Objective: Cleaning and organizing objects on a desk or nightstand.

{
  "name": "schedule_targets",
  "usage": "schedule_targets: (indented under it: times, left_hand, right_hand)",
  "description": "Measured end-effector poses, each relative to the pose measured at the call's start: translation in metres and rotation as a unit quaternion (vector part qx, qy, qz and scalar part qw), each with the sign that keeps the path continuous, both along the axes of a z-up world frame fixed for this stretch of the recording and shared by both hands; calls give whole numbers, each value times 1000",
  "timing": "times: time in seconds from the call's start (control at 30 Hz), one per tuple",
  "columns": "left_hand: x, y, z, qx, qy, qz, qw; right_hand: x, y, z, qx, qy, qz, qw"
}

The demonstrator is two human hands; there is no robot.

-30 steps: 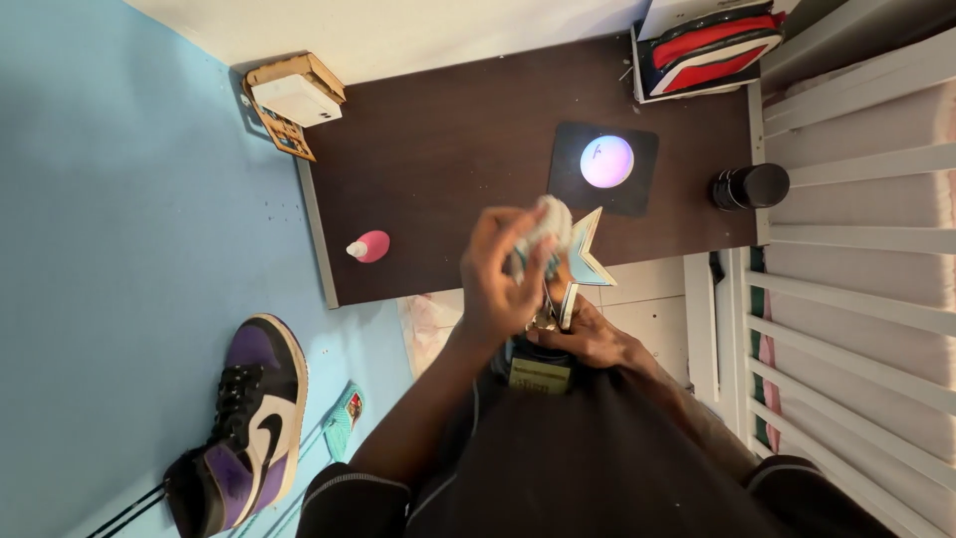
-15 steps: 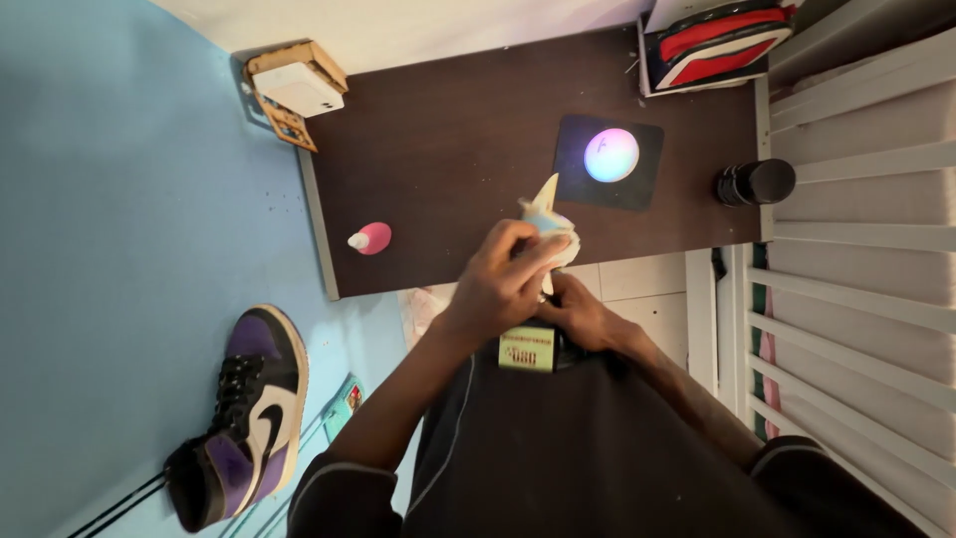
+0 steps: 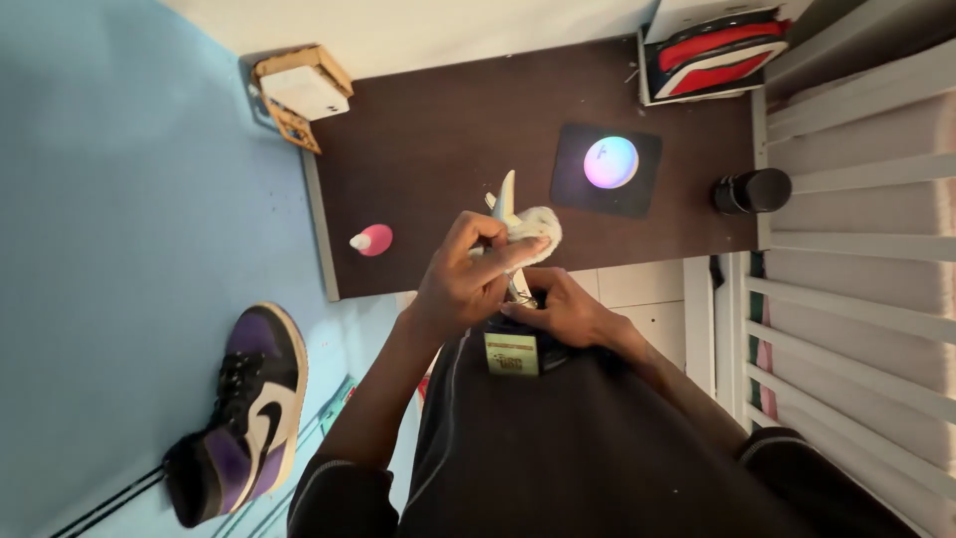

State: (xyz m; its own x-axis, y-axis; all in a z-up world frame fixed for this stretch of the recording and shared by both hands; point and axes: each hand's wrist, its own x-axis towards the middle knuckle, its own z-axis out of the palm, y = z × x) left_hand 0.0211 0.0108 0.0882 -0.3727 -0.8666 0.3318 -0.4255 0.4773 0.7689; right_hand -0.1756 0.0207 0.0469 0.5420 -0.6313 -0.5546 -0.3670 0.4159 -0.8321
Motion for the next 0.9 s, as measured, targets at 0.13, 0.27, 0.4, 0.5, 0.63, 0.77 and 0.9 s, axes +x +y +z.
schedule_targets:
  times: [0.13,0.27,0.4,0.5,0.63,0.77,0.9]
  left_hand:
    - [-7,-4,-8,-26,110,59,992]
    - [1,5,0,94,150,162,971]
    - [-10,14,14,26,110,176,978]
    - [-22,17,14,-49,79,170,981]
    - [-25,20,20,-74,84,63,992]
    - [-19,7,26,-38,60,50,996]
    - [-29,-1,35,80,85,89,989]
  right_hand:
    - [-12,2,-9,-108,-35,-30,993]
    - [-21,3,-21,42,-335,-64,939]
    - [-24,-4,-20,48,-480,6,876]
    - [-26,12,-6,168,-410,-134,887]
    - [-36,17,-23,127,-396,-152,897]
    - [-38,18,-55,77,-387,-156,906]
    - [-47,9,-81,9,-373,-173,912]
